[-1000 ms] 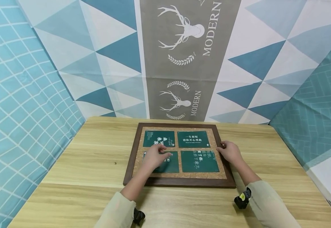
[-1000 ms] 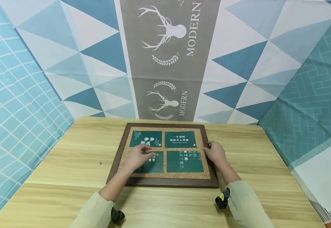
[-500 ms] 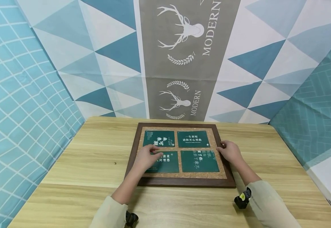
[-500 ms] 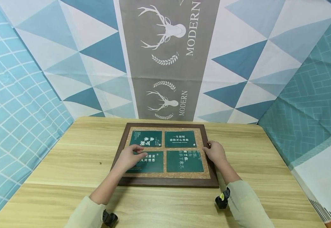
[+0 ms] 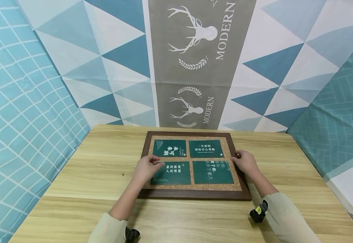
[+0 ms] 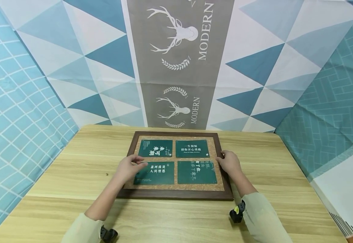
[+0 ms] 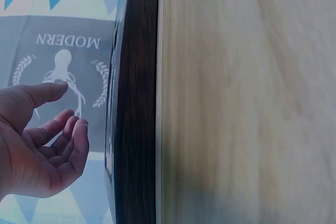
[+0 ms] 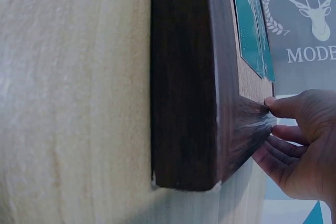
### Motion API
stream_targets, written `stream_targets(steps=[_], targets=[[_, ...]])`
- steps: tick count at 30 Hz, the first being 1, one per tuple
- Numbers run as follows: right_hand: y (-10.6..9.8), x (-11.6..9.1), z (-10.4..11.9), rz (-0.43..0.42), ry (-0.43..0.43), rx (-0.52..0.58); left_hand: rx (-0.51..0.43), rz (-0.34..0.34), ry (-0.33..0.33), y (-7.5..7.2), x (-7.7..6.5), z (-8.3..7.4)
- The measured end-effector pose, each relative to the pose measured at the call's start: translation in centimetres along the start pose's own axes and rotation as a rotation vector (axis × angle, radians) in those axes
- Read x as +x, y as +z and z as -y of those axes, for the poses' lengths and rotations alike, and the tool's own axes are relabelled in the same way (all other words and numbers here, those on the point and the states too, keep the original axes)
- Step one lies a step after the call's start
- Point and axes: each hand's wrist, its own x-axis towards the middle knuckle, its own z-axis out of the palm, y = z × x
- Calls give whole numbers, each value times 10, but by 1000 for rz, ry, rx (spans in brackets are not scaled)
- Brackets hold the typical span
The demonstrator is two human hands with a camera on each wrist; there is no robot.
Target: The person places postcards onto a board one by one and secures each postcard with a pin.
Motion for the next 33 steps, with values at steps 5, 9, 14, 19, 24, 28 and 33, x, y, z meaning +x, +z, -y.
stream_targets(steps=[5,9,14,19,24,28,33], targets=[[0,0,0,-1,-3,-4,-15,-2,-21,-7,-1,6],[0,0,0,-1,0,-8,0,-6,-26,-12,0,11],[1,0,-1,2,2,-3,42,-27,-31,-19,0,18],[-1,-1,1,-1,-10,-4,89,-48,-31,-29,-1,26],[-3,-2,3,-8,-25,-14,124,-52,-40,-38,-3,36],[-4,-2,3,-2,-21,-20,114,-38,-61,-46,-6,41],[-3,-2,3,3,-15,-17,128,-17,-89,-54,-9,47]])
